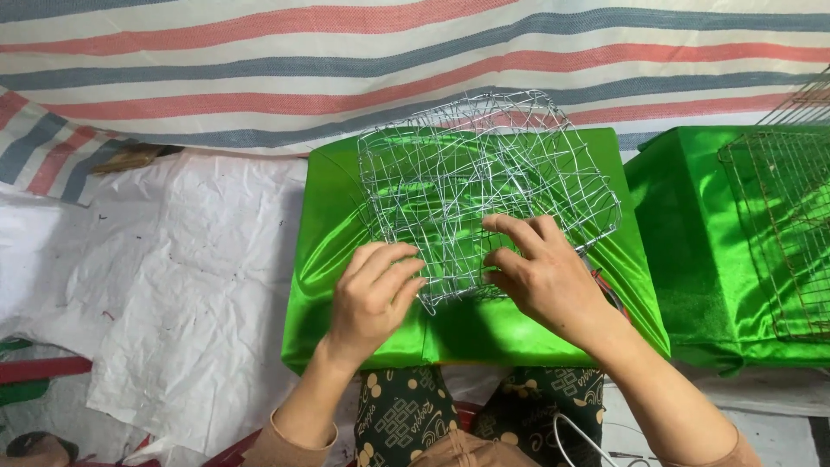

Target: A person uses pliers to cut and shape wire mesh into a small cage.

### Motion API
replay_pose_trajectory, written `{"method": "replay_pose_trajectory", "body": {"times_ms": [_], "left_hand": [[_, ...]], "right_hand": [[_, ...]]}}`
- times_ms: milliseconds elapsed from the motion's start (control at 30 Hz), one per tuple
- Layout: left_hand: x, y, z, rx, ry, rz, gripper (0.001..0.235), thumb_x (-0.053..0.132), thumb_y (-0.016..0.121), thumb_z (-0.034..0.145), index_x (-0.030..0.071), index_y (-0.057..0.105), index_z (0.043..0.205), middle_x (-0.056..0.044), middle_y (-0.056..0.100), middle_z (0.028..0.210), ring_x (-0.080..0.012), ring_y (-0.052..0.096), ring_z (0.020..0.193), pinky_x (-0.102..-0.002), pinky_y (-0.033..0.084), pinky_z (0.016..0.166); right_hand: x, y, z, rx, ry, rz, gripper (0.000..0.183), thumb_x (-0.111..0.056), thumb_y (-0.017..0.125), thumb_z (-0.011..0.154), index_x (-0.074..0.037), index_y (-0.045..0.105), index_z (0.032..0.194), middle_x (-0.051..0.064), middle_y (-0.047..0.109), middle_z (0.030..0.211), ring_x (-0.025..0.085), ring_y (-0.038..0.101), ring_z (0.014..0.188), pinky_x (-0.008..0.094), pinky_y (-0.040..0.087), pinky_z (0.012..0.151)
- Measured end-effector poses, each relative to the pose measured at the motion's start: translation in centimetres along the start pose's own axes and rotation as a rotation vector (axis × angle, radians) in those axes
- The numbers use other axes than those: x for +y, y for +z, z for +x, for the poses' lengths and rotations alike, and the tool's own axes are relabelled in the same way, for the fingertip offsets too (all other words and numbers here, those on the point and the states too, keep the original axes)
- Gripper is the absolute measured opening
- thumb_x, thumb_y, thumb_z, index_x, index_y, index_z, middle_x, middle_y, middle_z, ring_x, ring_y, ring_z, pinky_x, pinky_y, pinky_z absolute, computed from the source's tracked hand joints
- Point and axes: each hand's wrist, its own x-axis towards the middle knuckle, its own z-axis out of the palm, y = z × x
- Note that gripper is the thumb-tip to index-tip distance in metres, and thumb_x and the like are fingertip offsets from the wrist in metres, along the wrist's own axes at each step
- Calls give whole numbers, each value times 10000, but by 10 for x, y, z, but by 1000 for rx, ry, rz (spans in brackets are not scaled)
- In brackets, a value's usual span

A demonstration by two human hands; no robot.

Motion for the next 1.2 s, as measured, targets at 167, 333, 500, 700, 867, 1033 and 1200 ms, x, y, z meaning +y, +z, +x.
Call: {"method": "replay_pose_trajectory", "body": {"times_ms": [167, 333, 500, 700, 867, 1033, 1200], "left_hand": [[5, 4, 9, 0, 73, 203, 162, 338, 706, 934, 179, 718, 964, -5, 667, 1036, -249, 623, 964, -407, 492, 827], [27, 3, 34, -84, 172, 274, 94, 273, 702, 916, 179, 694, 921, -21, 668, 1024, -245, 628, 914, -400, 474, 766], [31, 7, 44, -127, 220, 291, 78, 103, 618, 926, 119, 694, 923, -96, 669, 980, -282, 624, 784, -388, 472, 648], [34, 8, 44, -184, 179, 308, 151, 99, 585, 919, 145, 703, 1000, -73, 655, 959, -257, 599, 749, -368, 429, 559], [28, 22, 35, -119, 223, 411, 157, 142, 562, 933, 148, 694, 1018, -77, 663, 952, -247, 580, 749, -352, 407, 553], [18, 35, 25, -49, 241, 429, 155, 151, 561, 932, 135, 705, 986, -90, 677, 912, -240, 564, 699, -345, 396, 534], [14, 34, 28, 15, 234, 418, 185, 173, 565, 911, 144, 724, 1001, -66, 688, 941, -233, 555, 689, -344, 408, 535]], "right_hand": [[-1, 1, 1, 125, -51, -11, 81, -197, 731, 933, -155, 676, 891, 68, 653, 1196, 306, 578, 878, 375, 523, 727], [-1, 3, -1, 168, -64, -24, 34, -179, 727, 934, -170, 708, 907, 69, 674, 1185, 302, 588, 854, 376, 527, 732], [-2, 0, 1, 192, -61, 5, 75, -163, 680, 965, -149, 688, 892, 91, 674, 1158, 324, 591, 859, 395, 520, 742], [-1, 7, -3, 173, -62, 23, 107, -149, 666, 959, -153, 647, 854, 76, 672, 1184, 328, 580, 893, 402, 511, 775], [0, 9, -3, 169, -68, 40, 127, -128, 653, 959, -141, 619, 837, 85, 663, 1163, 340, 576, 902, 409, 506, 763], [-2, 9, -2, 173, -69, 38, 146, -112, 647, 958, -145, 609, 821, 72, 660, 1156, 340, 577, 925, 405, 503, 778], [-3, 7, 1, 206, -66, 32, 160, -113, 630, 971, -149, 598, 818, 70, 663, 1178, 336, 569, 934, 395, 495, 808]]}}
